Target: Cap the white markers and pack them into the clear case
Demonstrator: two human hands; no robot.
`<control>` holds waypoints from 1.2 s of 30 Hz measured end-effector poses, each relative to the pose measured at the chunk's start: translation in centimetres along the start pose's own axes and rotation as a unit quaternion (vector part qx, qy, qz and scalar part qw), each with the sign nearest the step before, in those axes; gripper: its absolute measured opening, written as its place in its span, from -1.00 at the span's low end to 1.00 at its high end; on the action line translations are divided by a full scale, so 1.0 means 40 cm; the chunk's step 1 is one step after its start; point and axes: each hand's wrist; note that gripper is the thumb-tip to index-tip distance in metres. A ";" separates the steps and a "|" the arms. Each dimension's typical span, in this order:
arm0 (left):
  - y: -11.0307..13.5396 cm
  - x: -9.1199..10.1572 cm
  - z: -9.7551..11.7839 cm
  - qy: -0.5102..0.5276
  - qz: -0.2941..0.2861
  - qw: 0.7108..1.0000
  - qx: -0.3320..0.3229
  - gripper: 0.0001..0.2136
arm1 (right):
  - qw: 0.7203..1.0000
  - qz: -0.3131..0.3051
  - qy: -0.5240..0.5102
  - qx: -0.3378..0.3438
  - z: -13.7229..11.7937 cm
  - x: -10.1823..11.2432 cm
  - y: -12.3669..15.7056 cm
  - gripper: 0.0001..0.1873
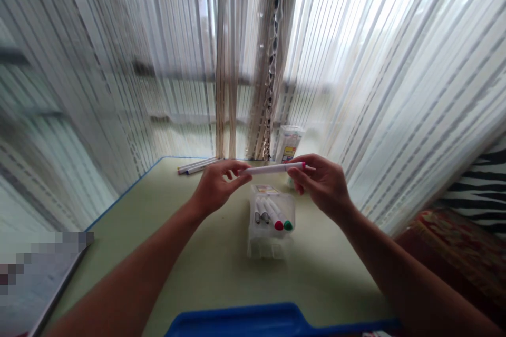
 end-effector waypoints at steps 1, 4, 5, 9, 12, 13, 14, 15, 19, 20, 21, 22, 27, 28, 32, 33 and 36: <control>0.002 -0.002 -0.002 -0.012 0.003 1.000 -0.009 -0.78 | 1.000 -0.007 -0.001 0.004 -0.014 -0.012 -0.002 -0.62; 0.006 -0.004 -0.007 -0.040 0.005 0.999 -0.033 -0.82 | 0.999 -0.037 0.005 0.033 -0.057 -0.055 -0.009 -0.65; 0.007 -0.004 -0.007 -0.044 0.013 0.998 -0.038 -0.84 | 0.997 -0.051 0.017 0.049 -0.070 -0.070 -0.011 -0.67; 0.011 0.001 0.001 -0.026 0.043 0.998 -0.035 -0.84 | 0.980 -0.093 0.103 0.145 -0.113 -0.124 -0.022 -0.79; 0.012 0.008 0.013 -0.010 0.060 0.997 -0.046 -0.83 | 0.963 -0.114 0.144 0.197 -0.129 -0.155 -0.032 -0.85; 0.012 0.010 0.016 -0.008 0.064 0.997 -0.052 -0.83 | 0.960 -0.119 0.148 0.204 -0.131 -0.163 -0.036 -0.86; 0.012 0.011 0.017 -0.008 0.066 0.996 -0.059 -0.82 | 0.959 -0.122 0.149 0.206 -0.131 -0.170 -0.039 -0.86; 0.012 0.013 0.017 -0.009 0.068 0.995 -0.066 -0.82 | 0.959 -0.125 0.149 0.206 -0.131 -0.176 -0.043 -0.85; 0.013 0.011 0.001 -0.026 0.067 0.994 -0.078 -0.81 | 0.959 -0.130 0.152 0.200 -0.123 -0.186 -0.046 -0.84; 0.014 0.010 -0.005 -0.032 0.064 0.994 -0.077 -0.81 | 0.958 -0.130 0.156 0.202 -0.122 -0.186 -0.044 -0.84; 0.016 0.007 -0.011 -0.038 0.059 0.995 -0.075 -0.80 | 0.957 -0.130 0.161 0.204 -0.120 -0.184 -0.040 -0.84; 0.018 0.005 -0.015 -0.044 0.054 0.995 -0.075 -0.80 | 0.955 -0.129 0.167 0.207 -0.118 -0.181 -0.036 -0.84; 0.027 -0.004 -0.015 -0.073 0.021 0.993 -0.092 -0.78 | 0.952 -0.130 0.186 0.205 -0.111 -0.165 -0.020 -0.82; 0.027 -0.005 -0.013 -0.081 0.017 0.992 -0.098 -0.78 | 0.951 -0.131 0.190 0.205 -0.111 -0.163 -0.020 -0.81; 0.027 -0.009 -0.013 -0.123 0.012 0.985 -0.123 -0.80 | 0.957 -0.118 0.183 0.189 -0.109 -0.155 -0.028 -0.79; 0.026 -0.012 -0.016 -0.130 0.011 0.983 -0.130 -0.81 | 0.962 -0.114 0.174 0.179 -0.107 -0.153 -0.033 -0.79; 0.026 -0.021 -0.023 -0.140 0.010 0.980 -0.138 -0.84 | 0.975 -0.115 0.136 0.136 -0.097 -0.149 -0.052 -0.75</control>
Point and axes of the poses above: each hand's wrist, its own y-axis away from the middle knuckle, its own x-axis out of the back of the hand, z = x × y, and after that the axes turned 2 degrees about x, right-handed
